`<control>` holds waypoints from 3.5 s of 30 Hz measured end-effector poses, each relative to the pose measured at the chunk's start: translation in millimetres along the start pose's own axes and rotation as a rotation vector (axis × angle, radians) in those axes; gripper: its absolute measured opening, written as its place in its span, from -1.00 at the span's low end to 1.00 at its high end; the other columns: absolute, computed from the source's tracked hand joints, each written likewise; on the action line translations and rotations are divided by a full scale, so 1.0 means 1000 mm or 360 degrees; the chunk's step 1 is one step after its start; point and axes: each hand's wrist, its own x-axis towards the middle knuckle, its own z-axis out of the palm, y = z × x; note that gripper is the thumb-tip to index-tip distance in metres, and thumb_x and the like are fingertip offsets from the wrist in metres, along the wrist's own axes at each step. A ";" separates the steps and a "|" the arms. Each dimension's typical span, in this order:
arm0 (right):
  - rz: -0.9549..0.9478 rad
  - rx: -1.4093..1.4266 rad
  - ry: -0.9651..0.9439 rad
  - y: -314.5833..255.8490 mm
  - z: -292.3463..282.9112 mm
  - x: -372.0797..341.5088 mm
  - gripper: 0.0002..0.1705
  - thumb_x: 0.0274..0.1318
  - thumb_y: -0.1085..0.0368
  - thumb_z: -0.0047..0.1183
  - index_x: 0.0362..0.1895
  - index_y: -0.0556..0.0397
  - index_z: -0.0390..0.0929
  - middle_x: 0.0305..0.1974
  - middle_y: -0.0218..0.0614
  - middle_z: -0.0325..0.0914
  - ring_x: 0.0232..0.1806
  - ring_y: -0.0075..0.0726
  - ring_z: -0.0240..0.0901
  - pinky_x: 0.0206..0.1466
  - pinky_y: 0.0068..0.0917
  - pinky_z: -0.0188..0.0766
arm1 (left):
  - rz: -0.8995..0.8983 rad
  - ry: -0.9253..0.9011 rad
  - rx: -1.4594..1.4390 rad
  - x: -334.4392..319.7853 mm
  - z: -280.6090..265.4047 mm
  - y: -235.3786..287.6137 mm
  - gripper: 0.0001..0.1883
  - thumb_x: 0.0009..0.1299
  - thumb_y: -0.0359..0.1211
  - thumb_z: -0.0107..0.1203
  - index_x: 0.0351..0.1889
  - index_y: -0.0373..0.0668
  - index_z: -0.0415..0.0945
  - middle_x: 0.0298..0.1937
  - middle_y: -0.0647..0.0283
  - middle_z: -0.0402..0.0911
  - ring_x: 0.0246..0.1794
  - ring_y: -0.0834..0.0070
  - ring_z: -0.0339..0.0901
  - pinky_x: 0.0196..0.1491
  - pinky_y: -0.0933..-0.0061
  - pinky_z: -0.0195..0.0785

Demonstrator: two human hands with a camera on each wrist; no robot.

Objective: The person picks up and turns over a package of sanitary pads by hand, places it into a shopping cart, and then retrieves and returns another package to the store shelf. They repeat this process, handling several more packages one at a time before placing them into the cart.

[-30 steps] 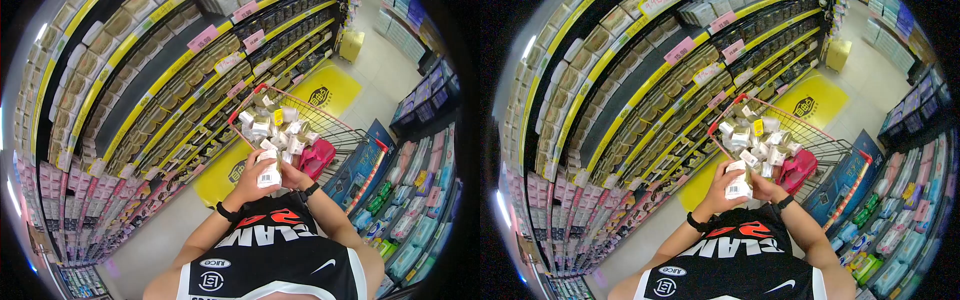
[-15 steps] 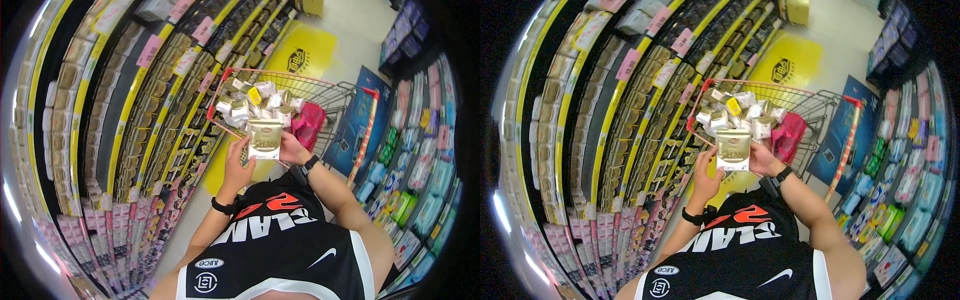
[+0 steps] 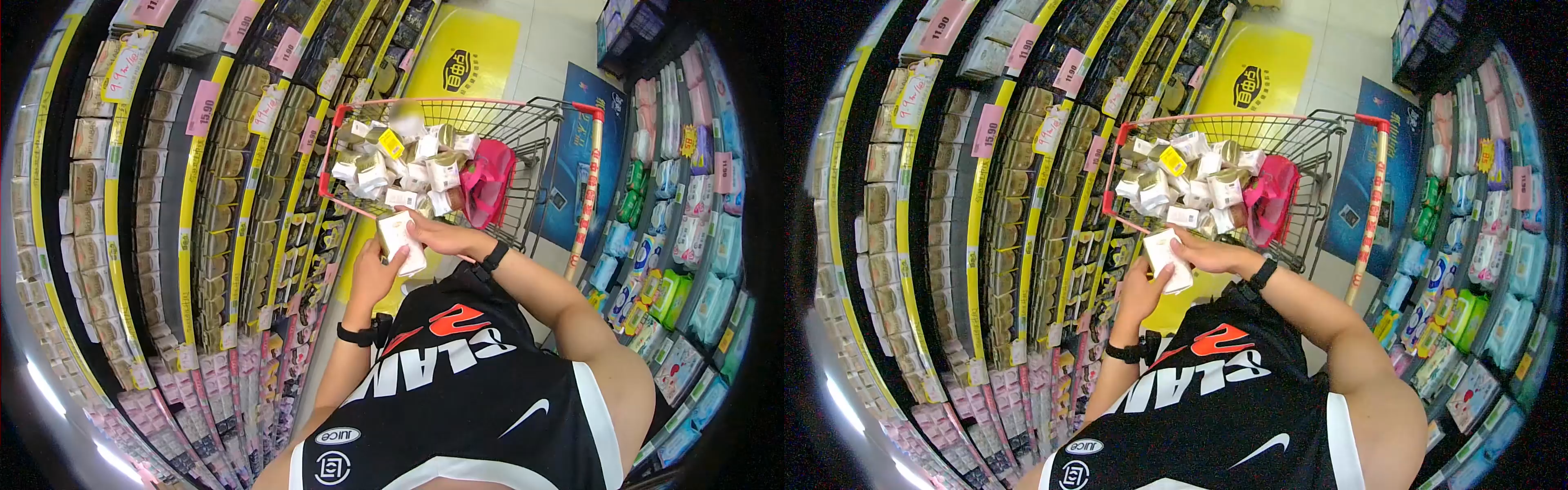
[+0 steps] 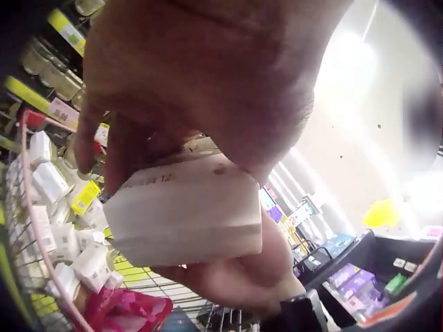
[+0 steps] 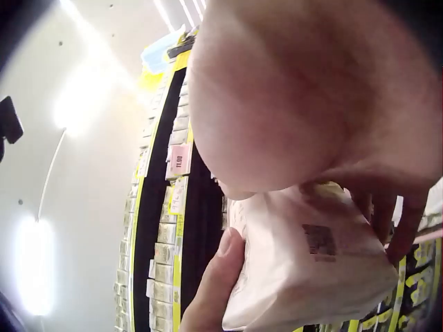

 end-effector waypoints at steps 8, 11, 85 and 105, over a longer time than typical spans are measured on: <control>0.0221 0.0096 -0.0055 -0.006 -0.025 -0.005 -0.35 0.52 -0.14 -0.28 0.47 -0.02 0.13 0.13 -0.25 0.47 0.03 -0.33 0.54 -0.01 -0.36 0.53 | -0.0266 -0.0186 -0.2076 -0.003 0.000 -0.040 -0.46 0.66 -0.05 -0.25 0.36 -0.29 0.31 0.26 0.07 0.52 0.24 0.31 0.51 0.31 0.24 0.33; 0.0178 0.0392 -0.0267 0.001 -0.019 -0.010 -0.24 0.48 -0.18 -0.21 0.52 -0.01 0.05 0.24 -0.23 0.42 0.12 -0.29 0.52 0.12 -0.33 0.49 | -0.0261 -0.0177 -0.2293 -0.003 0.002 -0.036 -0.45 0.66 -0.06 -0.30 0.40 -0.29 0.26 0.31 0.05 0.48 0.29 0.24 0.47 0.37 0.14 0.27; -0.1100 -0.1205 -0.1321 -0.061 0.699 0.455 -0.82 0.20 0.34 0.19 -0.14 0.16 0.59 -0.16 -0.24 0.64 -0.17 -0.34 0.55 -0.01 -0.41 0.47 | -0.1035 0.1782 -0.1263 -0.432 -0.107 -0.429 -0.73 0.39 -0.23 0.25 -0.14 -0.23 0.57 -0.51 0.28 0.52 -0.47 0.49 0.48 -0.32 0.40 0.40; -0.1641 -0.2289 -0.1506 -0.111 0.808 0.655 -0.27 0.29 -0.14 0.09 0.35 0.09 0.37 0.32 -0.09 0.44 0.36 -0.01 0.30 0.43 -0.18 0.17 | -0.0723 0.1945 -0.1030 -0.340 -0.269 -0.562 -0.71 0.36 -0.28 0.28 -0.07 -0.23 0.55 -0.38 0.26 0.56 -0.33 0.47 0.54 -0.21 0.40 0.41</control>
